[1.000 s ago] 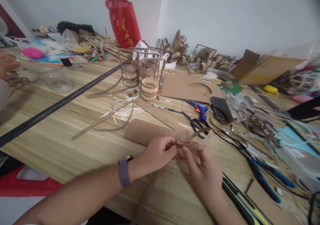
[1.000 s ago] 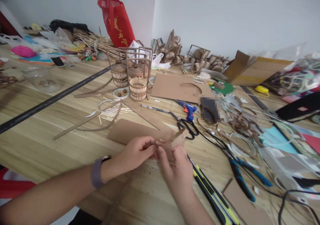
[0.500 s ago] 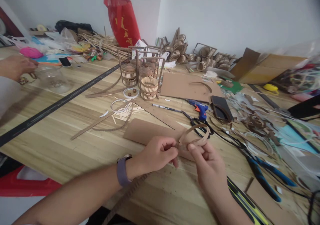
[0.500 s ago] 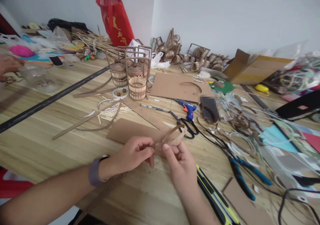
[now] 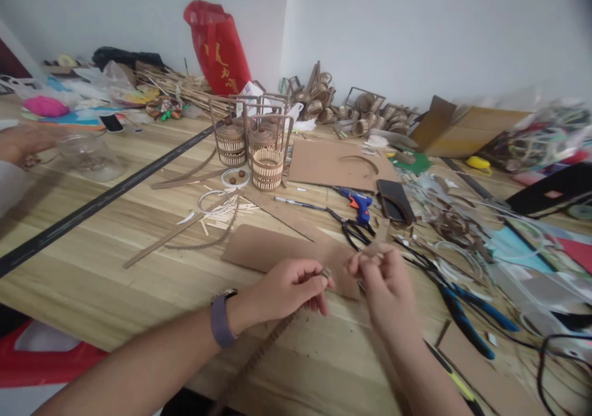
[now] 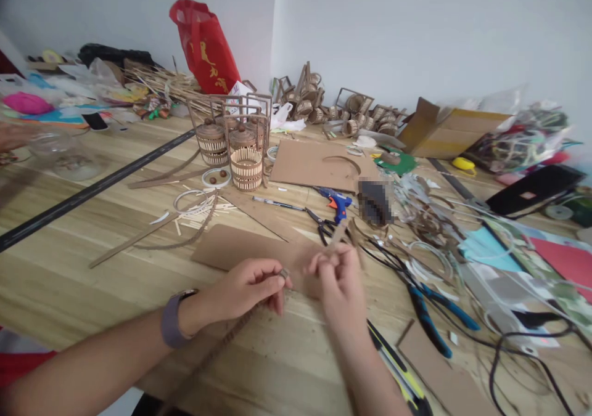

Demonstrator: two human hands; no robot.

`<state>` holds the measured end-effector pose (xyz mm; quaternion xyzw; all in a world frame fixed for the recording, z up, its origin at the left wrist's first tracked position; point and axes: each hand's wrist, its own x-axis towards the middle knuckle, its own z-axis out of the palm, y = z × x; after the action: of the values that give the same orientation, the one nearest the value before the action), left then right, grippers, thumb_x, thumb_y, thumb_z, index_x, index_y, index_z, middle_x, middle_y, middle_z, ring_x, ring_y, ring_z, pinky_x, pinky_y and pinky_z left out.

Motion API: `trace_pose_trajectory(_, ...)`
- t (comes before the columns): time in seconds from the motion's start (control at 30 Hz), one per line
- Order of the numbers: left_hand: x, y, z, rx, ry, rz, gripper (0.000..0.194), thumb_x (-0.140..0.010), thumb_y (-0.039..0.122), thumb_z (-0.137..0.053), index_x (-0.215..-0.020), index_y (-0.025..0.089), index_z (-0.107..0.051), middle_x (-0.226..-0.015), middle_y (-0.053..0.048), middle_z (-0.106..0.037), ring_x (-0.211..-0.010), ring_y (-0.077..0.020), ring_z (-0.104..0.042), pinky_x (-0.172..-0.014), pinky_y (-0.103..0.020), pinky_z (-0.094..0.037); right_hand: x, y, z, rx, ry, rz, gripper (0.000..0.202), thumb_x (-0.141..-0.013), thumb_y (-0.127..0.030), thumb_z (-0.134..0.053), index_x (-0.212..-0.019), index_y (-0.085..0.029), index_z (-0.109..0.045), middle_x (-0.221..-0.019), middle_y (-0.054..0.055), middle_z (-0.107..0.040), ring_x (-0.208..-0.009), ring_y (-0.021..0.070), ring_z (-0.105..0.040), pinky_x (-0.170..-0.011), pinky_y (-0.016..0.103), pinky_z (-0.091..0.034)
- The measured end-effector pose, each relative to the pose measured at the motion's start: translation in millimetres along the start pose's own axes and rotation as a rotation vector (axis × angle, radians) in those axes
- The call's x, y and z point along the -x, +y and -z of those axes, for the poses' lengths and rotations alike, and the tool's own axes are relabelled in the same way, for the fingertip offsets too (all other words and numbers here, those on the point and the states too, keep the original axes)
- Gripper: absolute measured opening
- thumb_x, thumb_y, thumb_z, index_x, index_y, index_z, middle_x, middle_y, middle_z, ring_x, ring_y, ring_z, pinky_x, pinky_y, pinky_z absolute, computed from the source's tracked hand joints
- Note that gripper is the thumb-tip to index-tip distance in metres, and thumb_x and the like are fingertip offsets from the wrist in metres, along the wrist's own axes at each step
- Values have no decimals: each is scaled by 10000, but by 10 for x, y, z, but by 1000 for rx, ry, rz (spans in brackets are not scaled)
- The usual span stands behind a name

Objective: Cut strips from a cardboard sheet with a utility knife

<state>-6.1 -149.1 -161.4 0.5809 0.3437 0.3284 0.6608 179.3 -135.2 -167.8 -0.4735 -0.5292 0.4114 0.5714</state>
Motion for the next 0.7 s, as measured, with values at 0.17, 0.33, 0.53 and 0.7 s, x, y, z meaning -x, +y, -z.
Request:
trace_pose_trajectory(0.17,-35,-85,17,-120,-16,-8,362,-936,506,-495,-809,169,-536,-729,-50,-679,-549,-112,-563,-534,-214,-438,167,19,-92,291,-331,-84,323,-940,-523,-491,-865,-217,-564,-664,-27,-572,-584,140,-516,-585,285,-410)
trace_pose_trajectory(0.33,-23,-128,-4,-241,-3,-6,417,-947,562,-458,-798,180,-531,-665,-25,-652,-545,-121,-561,-534,-212,-433,144,-1,-118,280,-303,-103,502,-854,-681,-544,-659,-220,-499,-606,-35,-477,-603,141,-449,-597,284,-369)
trace_pose_trajectory(0.53,163,134,-124,-333,-140,-8,496,-954,624,-409,-725,194,-504,-636,-29,-650,-556,-130,-568,-532,-200,-402,-46,-22,41,175,-143,-89,546,-855,-760,-469,-697,-238,-436,-562,-77,-329,-507,111,-291,-484,246,-300)
trace_pose_trajectory(0.7,380,485,-120,-537,-238,-1,434,-997,469,-396,-707,199,-572,-723,-13,-682,-720,-142,-620,-676,-192,-422,-61,-155,121,228,-70,0,524,-869,-732,-476,-743,-224,-503,-561,-77,-356,-479,100,-291,-453,226,-299)
